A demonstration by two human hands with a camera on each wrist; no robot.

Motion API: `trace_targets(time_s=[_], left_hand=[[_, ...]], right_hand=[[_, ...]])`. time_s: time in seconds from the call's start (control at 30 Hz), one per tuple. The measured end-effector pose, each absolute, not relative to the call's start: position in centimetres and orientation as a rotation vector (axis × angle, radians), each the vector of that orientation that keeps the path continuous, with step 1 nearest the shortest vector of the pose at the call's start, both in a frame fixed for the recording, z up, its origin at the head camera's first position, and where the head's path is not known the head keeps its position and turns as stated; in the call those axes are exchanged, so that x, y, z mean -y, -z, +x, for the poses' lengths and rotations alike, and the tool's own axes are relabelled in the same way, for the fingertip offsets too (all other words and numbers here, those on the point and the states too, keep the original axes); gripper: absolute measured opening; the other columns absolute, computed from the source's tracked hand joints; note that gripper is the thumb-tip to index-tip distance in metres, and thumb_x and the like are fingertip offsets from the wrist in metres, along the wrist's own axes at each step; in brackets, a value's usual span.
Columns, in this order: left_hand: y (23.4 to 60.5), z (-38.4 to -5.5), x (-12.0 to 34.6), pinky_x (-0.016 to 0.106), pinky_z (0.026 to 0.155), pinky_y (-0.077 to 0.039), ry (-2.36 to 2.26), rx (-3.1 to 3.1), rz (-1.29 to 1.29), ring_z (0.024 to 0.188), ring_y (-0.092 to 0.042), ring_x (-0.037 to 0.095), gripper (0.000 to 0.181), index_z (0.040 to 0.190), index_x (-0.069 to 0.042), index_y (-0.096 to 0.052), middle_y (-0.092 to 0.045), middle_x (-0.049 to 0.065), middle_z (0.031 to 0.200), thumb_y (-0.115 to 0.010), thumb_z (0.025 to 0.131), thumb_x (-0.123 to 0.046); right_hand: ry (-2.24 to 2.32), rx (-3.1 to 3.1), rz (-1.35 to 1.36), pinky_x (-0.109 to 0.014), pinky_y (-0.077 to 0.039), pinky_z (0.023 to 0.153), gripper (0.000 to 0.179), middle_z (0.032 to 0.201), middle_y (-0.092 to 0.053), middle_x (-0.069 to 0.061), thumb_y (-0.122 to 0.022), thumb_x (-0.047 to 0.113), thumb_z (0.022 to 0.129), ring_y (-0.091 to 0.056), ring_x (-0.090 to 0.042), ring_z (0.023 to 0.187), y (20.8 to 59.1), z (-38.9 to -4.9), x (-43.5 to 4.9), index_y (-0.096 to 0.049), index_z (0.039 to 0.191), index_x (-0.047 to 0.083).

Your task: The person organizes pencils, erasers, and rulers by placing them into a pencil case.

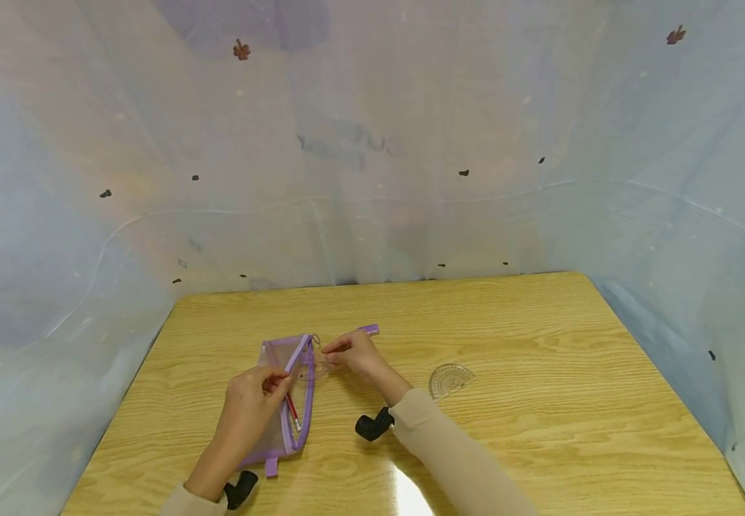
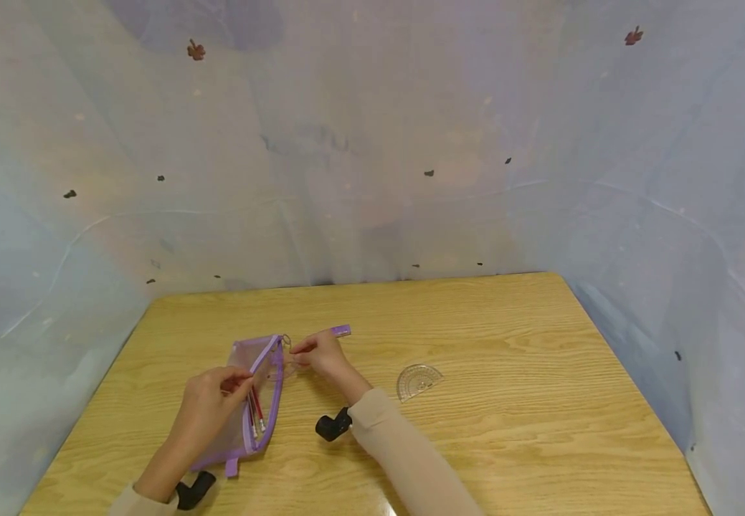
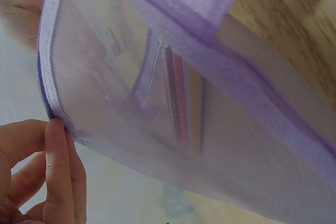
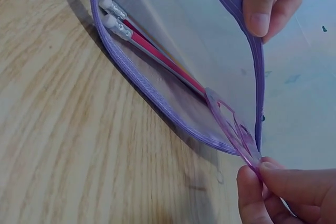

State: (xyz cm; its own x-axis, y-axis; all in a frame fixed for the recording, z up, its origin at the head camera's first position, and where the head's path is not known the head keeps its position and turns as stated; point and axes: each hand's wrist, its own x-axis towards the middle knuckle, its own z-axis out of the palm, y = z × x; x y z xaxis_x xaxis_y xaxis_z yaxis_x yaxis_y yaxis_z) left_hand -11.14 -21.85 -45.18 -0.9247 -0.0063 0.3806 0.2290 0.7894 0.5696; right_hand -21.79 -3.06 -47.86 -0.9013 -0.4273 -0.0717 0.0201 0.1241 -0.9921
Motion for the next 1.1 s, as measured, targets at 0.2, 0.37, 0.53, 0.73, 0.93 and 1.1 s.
trace_targets(time_s=[0.2, 0.37, 0.53, 0.73, 0.93, 1.1], left_hand=[[45.1, -11.1, 21.9, 0.02, 0.055, -0.052, 0.902, 2.621, -0.165, 0.064, -0.061, 0.01, 0.006, 0.088, 0.002, -0.074, -0.067, 0.003, 0.074, -0.078, 0.083, 0.004], [45.0, -11.1, 21.9, 0.021, 0.055, -0.052, 0.904, 2.621, -0.159, 0.065, -0.061, 0.009, 0.005, 0.087, 0.002, -0.075, -0.067, 0.002, 0.074, -0.078, 0.083, 0.003], [45.0, -11.0, 21.9, 0.021, 0.055, -0.052, 0.898, 2.619, -0.164, 0.065, -0.061, 0.01, 0.006, 0.087, 0.002, -0.074, -0.067, 0.003, 0.074, -0.078, 0.083, 0.004], [44.9, -11.0, 21.9, 0.021, 0.056, -0.053, 0.901, 2.624, -0.17, 0.066, -0.062, 0.01, 0.006, 0.088, 0.002, -0.074, -0.067, 0.003, 0.075, -0.077, 0.083, 0.004], [44.9, -11.0, 21.9, 0.021, 0.057, -0.053, 0.902, 2.619, -0.182, 0.066, -0.063, 0.011, 0.007, 0.089, 0.003, -0.074, -0.068, 0.004, 0.076, -0.078, 0.083, 0.005], [44.9, -11.0, 21.9, 0.021, 0.056, -0.053, 0.898, 2.61, -0.194, 0.066, -0.062, 0.01, 0.007, 0.088, 0.002, -0.074, -0.067, 0.003, 0.075, -0.078, 0.082, 0.005]], right_hand=[[1.875, -2.051, -0.388, -0.051, -0.056, 0.085, 0.016, 0.103, -0.067, -0.032, -0.061, -0.016, 0.091, -0.068, -0.042, 0.093, 48.2, -21.7, 3.5, -0.065, 0.105, -0.021], [1.903, -2.038, -0.364, -0.052, -0.056, 0.085, 0.015, 0.102, -0.066, -0.032, -0.061, -0.017, 0.09, -0.068, -0.042, 0.092, 48.2, -21.7, 3.8, -0.065, 0.104, -0.021], [1.913, -2.036, -0.342, -0.045, -0.059, 0.081, 0.014, 0.099, -0.069, -0.026, -0.065, -0.014, 0.089, -0.069, -0.03, 0.085, 48.2, -21.5, 4.0, -0.069, 0.102, -0.018], [1.946, -2.003, -0.303, -0.043, -0.059, 0.082, 0.014, 0.098, -0.069, -0.027, -0.064, -0.015, 0.089, -0.07, -0.032, 0.088, 48.1, -21.3, 4.3, -0.068, 0.102, -0.018], [1.969, -1.997, -0.285, -0.049, -0.056, 0.085, 0.016, 0.101, -0.067, -0.033, -0.062, -0.017, 0.089, -0.067, -0.045, 0.096, 47.2, -20.8, 4.5, -0.065, 0.104, -0.023], [1.987, -1.981, -0.295, -0.051, -0.055, 0.087, 0.017, 0.104, -0.064, -0.038, -0.061, -0.018, 0.089, -0.066, -0.048, 0.098, 45.3, -19.8, 4.2, -0.063, 0.105, -0.025]])
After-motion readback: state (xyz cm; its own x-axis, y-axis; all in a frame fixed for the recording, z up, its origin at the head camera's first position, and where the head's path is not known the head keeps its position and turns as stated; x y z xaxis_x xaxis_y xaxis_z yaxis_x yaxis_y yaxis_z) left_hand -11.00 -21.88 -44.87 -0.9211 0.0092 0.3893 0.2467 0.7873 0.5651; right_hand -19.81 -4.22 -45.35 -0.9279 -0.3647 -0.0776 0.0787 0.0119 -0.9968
